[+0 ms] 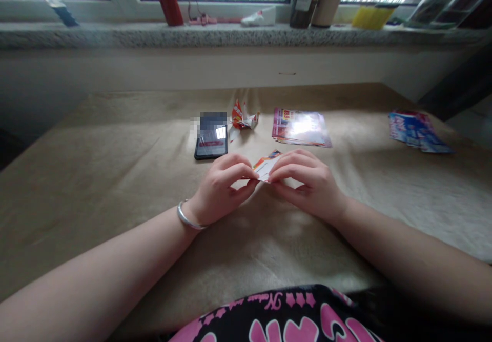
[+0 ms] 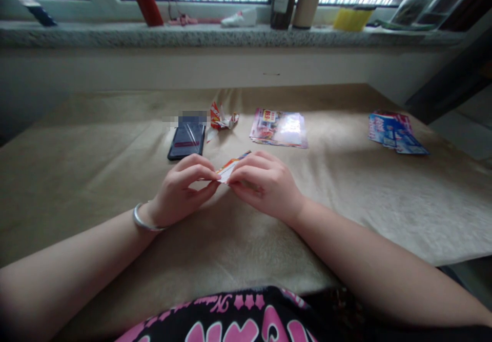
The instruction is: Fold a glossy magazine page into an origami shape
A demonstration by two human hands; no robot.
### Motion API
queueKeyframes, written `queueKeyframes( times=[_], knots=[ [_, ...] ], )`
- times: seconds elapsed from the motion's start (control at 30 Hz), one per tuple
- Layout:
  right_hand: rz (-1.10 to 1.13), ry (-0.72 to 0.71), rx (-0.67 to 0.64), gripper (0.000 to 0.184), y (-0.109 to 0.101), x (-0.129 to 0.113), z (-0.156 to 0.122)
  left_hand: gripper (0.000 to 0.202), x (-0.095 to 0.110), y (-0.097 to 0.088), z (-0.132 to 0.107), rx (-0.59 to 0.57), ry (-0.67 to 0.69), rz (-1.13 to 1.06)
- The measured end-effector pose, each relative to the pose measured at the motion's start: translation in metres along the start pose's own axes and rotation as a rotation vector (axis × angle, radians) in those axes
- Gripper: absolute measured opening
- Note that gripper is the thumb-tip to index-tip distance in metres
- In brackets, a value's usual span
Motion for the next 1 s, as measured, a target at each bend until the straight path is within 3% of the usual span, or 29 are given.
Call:
queueKeyframes(
  times=[0.17,0.37,0.57,1.0],
  knots=[
    [-0.016,-0.019,-0.040,0.007,0.005,0.000,-0.001,0.002,0.006,0.004,-0.001,-0.083,0.073,0.105],
    [-0.033,-0.019,-0.033,0.005,0.006,0.001,0.000,0.004,0.005,0.003,-0.001,-0.071,0.051,0.136],
    [-0.087,-0.020,-0.092,0.008,0.011,-0.001,0.001,0.010,0.006,0.010,-0.002,-0.174,0.063,0.314],
    [-0.160,0.060,-0.135,0.006,0.007,0.005,-0.001,0.015,0.004,0.010,-0.001,-0.172,0.021,0.195]
  ],
)
Point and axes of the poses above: each hand's wrist, its own z-axis towards the middle knuckle, its own y-axis out of the palm, x = y × z, the point moved 5 cm from there along z, towards the middle knuckle, and after that the axes turned 8 degrees about -y, right-handed, at the moved point
